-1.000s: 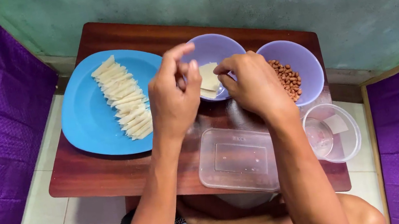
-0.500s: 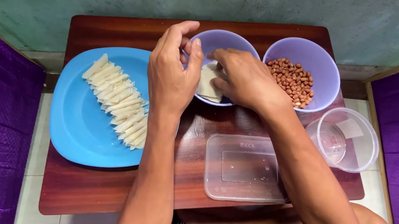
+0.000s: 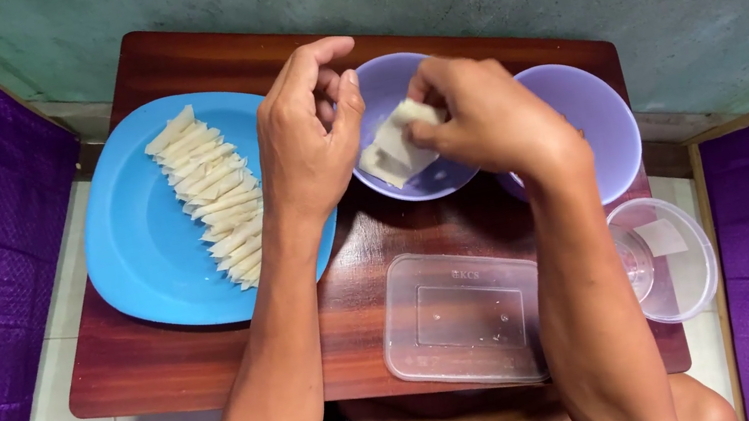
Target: Manually wrapping individual peanuts in small square dough wrappers to prepare snacks.
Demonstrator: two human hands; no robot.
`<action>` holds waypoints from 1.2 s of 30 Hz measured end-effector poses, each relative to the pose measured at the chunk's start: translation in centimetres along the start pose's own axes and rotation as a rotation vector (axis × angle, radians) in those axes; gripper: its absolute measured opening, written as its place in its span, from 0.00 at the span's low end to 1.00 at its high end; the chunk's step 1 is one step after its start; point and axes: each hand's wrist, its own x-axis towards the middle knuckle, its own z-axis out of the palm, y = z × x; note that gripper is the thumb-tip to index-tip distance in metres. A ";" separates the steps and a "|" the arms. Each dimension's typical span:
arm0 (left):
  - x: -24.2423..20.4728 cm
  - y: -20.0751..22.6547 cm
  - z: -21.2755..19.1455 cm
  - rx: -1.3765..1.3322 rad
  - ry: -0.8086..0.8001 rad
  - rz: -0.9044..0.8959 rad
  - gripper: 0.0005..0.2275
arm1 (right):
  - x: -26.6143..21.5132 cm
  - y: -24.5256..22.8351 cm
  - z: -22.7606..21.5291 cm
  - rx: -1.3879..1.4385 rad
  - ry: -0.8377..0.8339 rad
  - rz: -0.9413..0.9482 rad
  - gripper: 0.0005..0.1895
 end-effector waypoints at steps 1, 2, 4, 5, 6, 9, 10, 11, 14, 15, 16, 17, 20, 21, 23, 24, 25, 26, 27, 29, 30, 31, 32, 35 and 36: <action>0.0 0.0 0.0 -0.001 -0.003 0.000 0.09 | 0.0 -0.1 -0.4 0.001 0.000 0.002 0.13; 0.1 -0.1 0.0 -0.008 -0.008 0.005 0.09 | -0.1 -0.3 -0.8 0.035 0.050 -0.025 0.13; 0.0 -0.1 0.0 -0.018 -0.014 0.010 0.10 | -0.2 -0.4 -1.2 0.066 0.099 -0.049 0.12; 0.0 0.0 0.0 -0.024 -0.017 0.011 0.09 | -0.2 -0.3 -1.2 0.083 0.118 -0.044 0.12; 0.0 0.1 0.0 -0.031 -0.020 0.013 0.09 | -0.2 -0.3 -1.3 0.099 0.136 -0.040 0.12; 0.0 0.2 -0.1 -0.038 -0.025 -0.002 0.09 | -0.1 0.0 -1.1 0.147 0.145 -0.032 0.13; 0.0 0.2 0.0 -0.039 -0.025 -0.003 0.09 | 0.2 0.0 -0.8 0.146 0.145 -0.031 0.13; 0.0 0.1 0.0 -0.042 -0.027 -0.003 0.09 | 0.5 0.0 -0.5 0.338 0.077 -0.010 0.15; -0.1 0.2 0.1 -0.041 -0.024 -0.002 0.09 | 1.7 0.9 0.8 0.545 -0.049 0.039 0.18; -0.1 0.2 0.1 -0.040 -0.019 -0.004 0.09 | 2.1 1.4 1.2 0.559 -0.108 0.068 0.20; 0.0 0.3 0.0 -0.039 -0.017 -0.002 0.09 | 2.0 0.9 1.2 0.559 -0.107 0.066 0.20; -0.1 0.3 0.0 -0.033 -0.017 -0.002 0.09 | 1.9 0.4 1.2 0.512 -0.125 0.118 0.17; 0.1 0.4 -0.1 -0.026 -0.016 -0.007 0.09 | 2.3 0.8 1.9 0.220 -0.096 0.141 0.17; 0.0 0.4 -0.1 -0.025 -0.023 -0.013 0.09 | 2.4 1.2 2.5 -0.019 -0.048 0.116 0.19; -0.2 0.4 -0.1 -0.023 -0.021 -0.020 0.09 | 2.3 0.9 2.7 -0.113 -0.043 0.136 0.22; -0.1 0.4 -0.1 -0.023 -0.019 -0.025 0.09 | 2.3 0.8 2.7 -0.206 -0.037 0.156 0.24; -0.1 0.4 -0.1 -0.023 -0.018 -0.025 0.09 | 1.8 0.4 2.5 -0.207 -0.037 0.157 0.24; -0.2 0.3 -0.2 -0.024 -0.013 -0.029 0.09 | 1.4 0.0 2.3 -0.278 0.029 0.109 0.21; -0.1 0.3 -0.2 -0.025 -0.005 -0.031 0.09 | 1.0 -0.5 2.0 -0.350 0.095 0.058 0.18; -0.1 0.2 -0.2 -0.029 0.002 -0.026 0.09 | 0.5 -1.5 1.8 -0.340 0.049 0.009 0.14; -0.1 0.1 -0.2 -0.033 0.007 -0.020 0.09 | 0.2 -1.9 1.7 -0.328 0.004 -0.039 0.11; -0.1 0.1 -0.2 -0.033 0.006 -0.021 0.09 | 0.2 -1.7 2.2 -0.328 0.004 -0.039 0.11; -0.1 0.1 -0.2 -0.028 0.004 -0.021 0.09 | 0.1 -1.5 2.7 -0.308 -0.015 -0.080 0.11; -0.3 0.1 -0.1 -0.021 0.002 -0.020 0.09 | 0.2 -0.2 4.1 -0.301 -0.010 -0.134 0.11; -0.3 0.1 -0.2 -0.017 0.002 -0.019 0.09 | 0.3 0.3 4.5 -0.313 0.014 -0.148 0.10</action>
